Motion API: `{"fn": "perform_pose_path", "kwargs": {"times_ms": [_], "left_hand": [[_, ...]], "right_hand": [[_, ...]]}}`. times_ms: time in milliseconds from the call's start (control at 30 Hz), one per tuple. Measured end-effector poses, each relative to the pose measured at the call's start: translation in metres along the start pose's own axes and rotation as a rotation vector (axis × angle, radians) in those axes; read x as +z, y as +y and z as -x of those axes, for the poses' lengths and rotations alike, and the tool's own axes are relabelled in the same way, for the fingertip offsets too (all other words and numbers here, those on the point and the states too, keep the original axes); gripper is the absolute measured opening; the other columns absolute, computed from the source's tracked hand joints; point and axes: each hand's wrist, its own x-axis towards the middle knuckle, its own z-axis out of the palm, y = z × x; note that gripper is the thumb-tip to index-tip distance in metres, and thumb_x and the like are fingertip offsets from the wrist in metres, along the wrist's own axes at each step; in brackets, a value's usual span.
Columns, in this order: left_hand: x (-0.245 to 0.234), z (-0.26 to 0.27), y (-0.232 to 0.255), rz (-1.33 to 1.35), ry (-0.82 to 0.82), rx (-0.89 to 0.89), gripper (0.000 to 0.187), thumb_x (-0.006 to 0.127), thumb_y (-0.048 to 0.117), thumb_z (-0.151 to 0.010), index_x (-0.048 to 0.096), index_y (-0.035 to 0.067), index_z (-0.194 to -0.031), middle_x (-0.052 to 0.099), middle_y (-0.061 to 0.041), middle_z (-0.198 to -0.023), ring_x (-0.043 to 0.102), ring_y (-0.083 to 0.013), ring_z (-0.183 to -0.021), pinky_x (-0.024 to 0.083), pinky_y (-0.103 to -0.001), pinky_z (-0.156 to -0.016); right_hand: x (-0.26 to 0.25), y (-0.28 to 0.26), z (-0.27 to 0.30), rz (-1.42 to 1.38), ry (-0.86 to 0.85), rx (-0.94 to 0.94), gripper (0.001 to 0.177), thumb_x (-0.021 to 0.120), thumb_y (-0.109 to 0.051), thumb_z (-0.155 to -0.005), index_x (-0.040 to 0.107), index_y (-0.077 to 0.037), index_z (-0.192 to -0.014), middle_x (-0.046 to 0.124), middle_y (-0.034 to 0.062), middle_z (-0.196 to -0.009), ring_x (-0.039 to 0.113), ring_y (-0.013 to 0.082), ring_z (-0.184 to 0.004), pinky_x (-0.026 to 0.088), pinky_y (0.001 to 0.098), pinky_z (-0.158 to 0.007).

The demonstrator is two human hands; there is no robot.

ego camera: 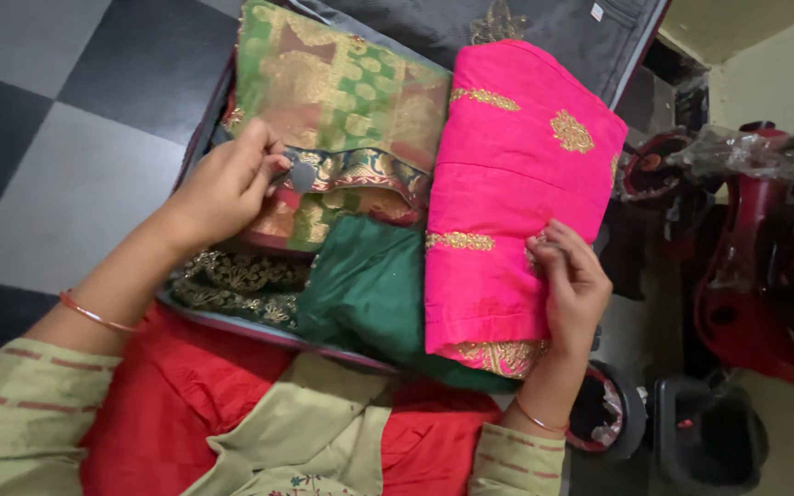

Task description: The person packs multiple folded garments into a suitcase, organizes them by hand, and then fastens the internal buckle straps.

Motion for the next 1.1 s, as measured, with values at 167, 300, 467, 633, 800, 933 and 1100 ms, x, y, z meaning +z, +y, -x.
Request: {"fn": "perform_pose_path", "kwargs": {"times_ms": [167, 300, 467, 633, 800, 933, 1100], "left_hand": [[0.024, -0.007, -0.016, -0.021, 0.152, 0.158, 0.011, 0.049, -0.001, -0.105, 0.045, 0.000, -0.115, 0.063, -0.019, -0.094, 0.067, -0.0352, -0.083, 0.051, -0.042, -0.072], [0.039, -0.004, -0.051, -0.096, 0.265, 0.067, 0.008, 0.050, 0.000, -0.109, 0.048, 0.000, -0.117, 0.066, -0.021, -0.098, 0.069, -0.0376, -0.090, 0.052, -0.044, -0.075], [0.042, 0.009, -0.066, -0.143, 0.281, -0.069, 0.008, 0.052, 0.001, -0.113, 0.047, 0.000, -0.119, 0.066, -0.019, -0.090, 0.068, -0.0318, -0.086, 0.050, -0.042, -0.074], [0.039, 0.015, -0.089, 0.047, 0.344, 0.028, 0.005, 0.050, -0.002, -0.121, 0.045, -0.002, -0.119, 0.061, -0.012, -0.099, 0.063, -0.0150, -0.089, 0.051, -0.031, -0.082], [0.036, 0.015, -0.109, 0.216, 0.429, 0.044, 0.008, 0.047, 0.002, -0.126, 0.041, -0.002, -0.121, 0.054, -0.006, -0.098, 0.058, -0.0116, -0.087, 0.051, -0.023, -0.081], [0.034, 0.014, -0.105, 0.150, 0.455, 0.164, 0.005, 0.041, 0.001, -0.126, 0.040, -0.002, -0.122, 0.048, -0.008, -0.103, 0.057, -0.0134, -0.090, 0.055, -0.024, -0.089], [0.029, 0.018, -0.087, 0.034, 0.482, 0.060, 0.010, 0.043, 0.006, -0.125, 0.040, -0.003, -0.122, 0.051, -0.010, -0.097, 0.063, -0.0158, -0.081, 0.050, -0.026, -0.075]], "right_hand": [[-0.007, 0.003, 0.009, 0.411, 0.030, -0.292, 0.012, 0.059, -0.001, -0.110, 0.069, 0.004, -0.107, 0.074, 0.0140, -0.099, 0.070, 0.0202, -0.092, 0.057, 0.0332, -0.088], [-0.019, 0.024, -0.017, -0.495, 0.176, 0.062, 0.015, 0.054, -0.010, -0.112, 0.065, 0.000, -0.115, 0.072, 0.0134, -0.100, 0.068, 0.0200, -0.091, 0.055, 0.0349, -0.090], [-0.031, 0.030, -0.020, -0.883, 0.134, 0.134, 0.035, 0.056, 0.014, -0.081, 0.061, -0.004, -0.111, 0.068, 0.0165, -0.124, 0.069, 0.0244, -0.113, 0.055, 0.0413, -0.113], [-0.076, 0.025, -0.008, -0.589, 0.311, -0.028, 0.021, 0.058, 0.014, -0.090, 0.062, -0.002, -0.104, 0.072, 0.0174, -0.112, 0.071, 0.0239, -0.096, 0.061, 0.0385, -0.093], [-0.154, 0.075, 0.005, -0.202, 0.629, 0.042, 0.014, 0.063, 0.005, -0.096, 0.068, 0.000, -0.108, 0.075, 0.0162, -0.109, 0.070, 0.0152, -0.087, 0.059, 0.0281, -0.079], [-0.152, 0.132, 0.001, -0.011, 0.493, 0.246, 0.025, 0.066, -0.002, -0.099, 0.070, 0.004, -0.123, 0.077, 0.0142, -0.112, 0.065, 0.0109, -0.085, 0.052, 0.0227, -0.075], [-0.140, 0.125, -0.002, -0.151, 0.243, 0.278, 0.042, 0.064, 0.001, -0.092, 0.064, 0.001, -0.134, 0.073, 0.0076, -0.116, 0.070, 0.0123, -0.100, 0.057, 0.0258, -0.085]]}}
